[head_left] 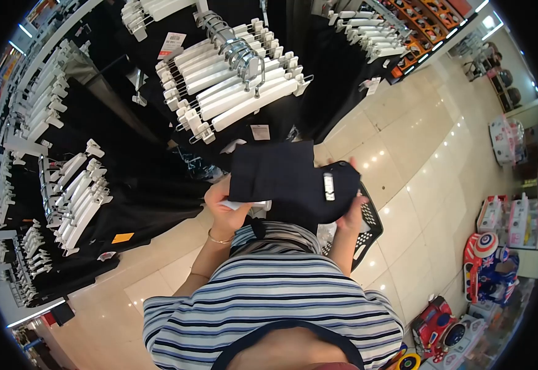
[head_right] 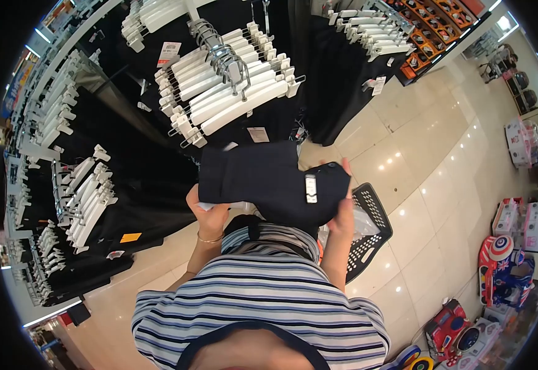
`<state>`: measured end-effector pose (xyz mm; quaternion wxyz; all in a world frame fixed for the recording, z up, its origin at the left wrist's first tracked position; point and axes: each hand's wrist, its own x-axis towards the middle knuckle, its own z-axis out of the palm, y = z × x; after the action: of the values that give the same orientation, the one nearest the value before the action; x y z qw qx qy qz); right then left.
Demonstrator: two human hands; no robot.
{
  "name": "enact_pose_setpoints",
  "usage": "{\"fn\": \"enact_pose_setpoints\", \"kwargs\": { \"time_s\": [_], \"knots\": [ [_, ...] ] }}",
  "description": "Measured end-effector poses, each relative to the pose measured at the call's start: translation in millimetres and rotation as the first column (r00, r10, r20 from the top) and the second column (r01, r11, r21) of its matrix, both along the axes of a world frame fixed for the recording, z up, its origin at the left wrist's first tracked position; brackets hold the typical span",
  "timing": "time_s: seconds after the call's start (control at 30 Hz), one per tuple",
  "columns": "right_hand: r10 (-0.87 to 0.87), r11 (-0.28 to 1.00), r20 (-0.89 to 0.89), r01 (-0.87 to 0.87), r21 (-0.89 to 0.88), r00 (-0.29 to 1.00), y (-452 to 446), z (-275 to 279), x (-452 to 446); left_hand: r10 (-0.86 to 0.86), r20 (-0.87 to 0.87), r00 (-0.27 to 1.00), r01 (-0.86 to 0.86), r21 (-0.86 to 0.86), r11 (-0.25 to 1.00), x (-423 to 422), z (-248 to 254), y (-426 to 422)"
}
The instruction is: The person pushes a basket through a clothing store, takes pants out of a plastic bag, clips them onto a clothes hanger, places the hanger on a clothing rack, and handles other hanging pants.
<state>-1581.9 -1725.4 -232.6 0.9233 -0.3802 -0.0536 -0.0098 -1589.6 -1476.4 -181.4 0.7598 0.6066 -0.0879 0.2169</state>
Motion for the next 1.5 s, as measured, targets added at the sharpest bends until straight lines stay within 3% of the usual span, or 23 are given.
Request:
{"fn": "enact_pose_setpoints", "kwargs": {
  "time_s": [0.07,0.13,0.2,0.23,0.33,0.37,0.47,0.57,0.63,0.67,0.73,0.77,0.87,1.07,1.17,1.27,1.37,1.5],
  "knots": [
    [0.006,0.996,-0.155,-0.020,-0.086,0.988,11.7,14.3,-0.1,-0.040,0.035,0.999,0.035,0.120,0.992,-1.5,9.0,4.9],
    [-0.131,0.970,-0.318,0.056,-0.235,0.939,12.6,20.2,-0.2,-0.120,0.093,0.988,0.089,0.287,0.954,-4.8,22.2,11.5],
    [-0.238,0.954,-0.300,0.165,-0.251,0.924,15.5,27.5,5.6,-0.197,0.024,0.980,0.182,0.277,0.943,-10.2,25.1,14.1],
    [-0.216,0.927,-0.253,0.116,-0.358,0.943,10.5,22.5,5.7,-0.190,-0.013,0.982,0.185,0.300,0.936,-15.2,24.3,14.8],
    [-0.228,0.641,0.024,0.169,-0.749,0.973,4.5,24.0,11.6,-0.050,-0.112,0.993,0.079,0.270,0.960,-31.8,13.4,16.1],
    [-0.191,0.612,0.043,0.153,-0.776,0.981,2.7,26.5,13.2,0.011,-0.177,0.984,0.030,0.229,0.973,-40.8,8.1,21.8],
    [-0.125,0.703,0.041,0.118,-0.701,0.991,-4.5,15.4,22.6,0.138,-0.240,0.961,-0.098,0.170,0.981,-53.5,-21.1,39.5],
    [-0.111,0.667,0.062,0.121,-0.735,0.992,5.4,17.7,32.4,0.178,-0.217,0.960,-0.158,0.109,0.981,-57.4,-23.3,42.0],
    [-0.098,0.691,0.068,0.117,-0.713,0.993,12.2,16.0,37.9,0.159,-0.256,0.954,-0.181,-0.067,0.981,-56.5,-15.6,36.4],
    [-0.126,0.734,0.090,0.154,-0.662,0.988,16.5,15.1,40.1,0.144,-0.271,0.952,-0.191,-0.155,0.969,-55.0,-11.7,35.1],
    [-0.192,0.805,0.125,0.229,-0.548,0.973,27.7,15.2,45.3,0.120,-0.241,0.963,-0.159,-0.150,0.976,-53.4,-7.4,38.4],
    [-0.220,0.850,0.055,0.219,-0.480,0.974,27.1,11.7,49.0,0.121,-0.231,0.966,-0.161,-0.164,0.973,-51.3,0.1,35.7],
    [-0.080,0.961,0.082,0.099,-0.258,0.993,19.5,14.6,55.3,0.092,-0.200,0.975,-0.123,-0.148,0.981,-51.3,9.4,38.5],
    [0.202,0.891,0.095,-0.143,-0.430,0.975,5.7,33.7,54.3,0.066,-0.248,0.967,-0.095,-0.108,0.990,-51.0,16.5,41.2],
    [0.355,0.824,0.108,-0.256,-0.506,0.929,-5.8,34.8,49.0,0.017,-0.275,0.961,-0.087,-0.244,0.966,-50.0,22.7,37.4],
    [0.279,0.849,0.033,-0.231,-0.475,0.960,-4.2,24.0,45.6,0.009,-0.145,0.989,-0.035,-0.183,0.983,-45.1,13.4,39.9],
    [0.284,0.912,-0.054,-0.287,-0.294,0.957,-4.9,-9.3,46.4,-0.172,0.149,0.974,0.198,-0.187,0.962,-34.8,15.4,41.9],
    [0.476,0.867,-0.140,-0.490,-0.092,0.868,3.7,-62.3,47.6,-0.345,0.128,0.930,0.362,-0.143,0.921,-37.6,36.0,32.5]
  ]
}}
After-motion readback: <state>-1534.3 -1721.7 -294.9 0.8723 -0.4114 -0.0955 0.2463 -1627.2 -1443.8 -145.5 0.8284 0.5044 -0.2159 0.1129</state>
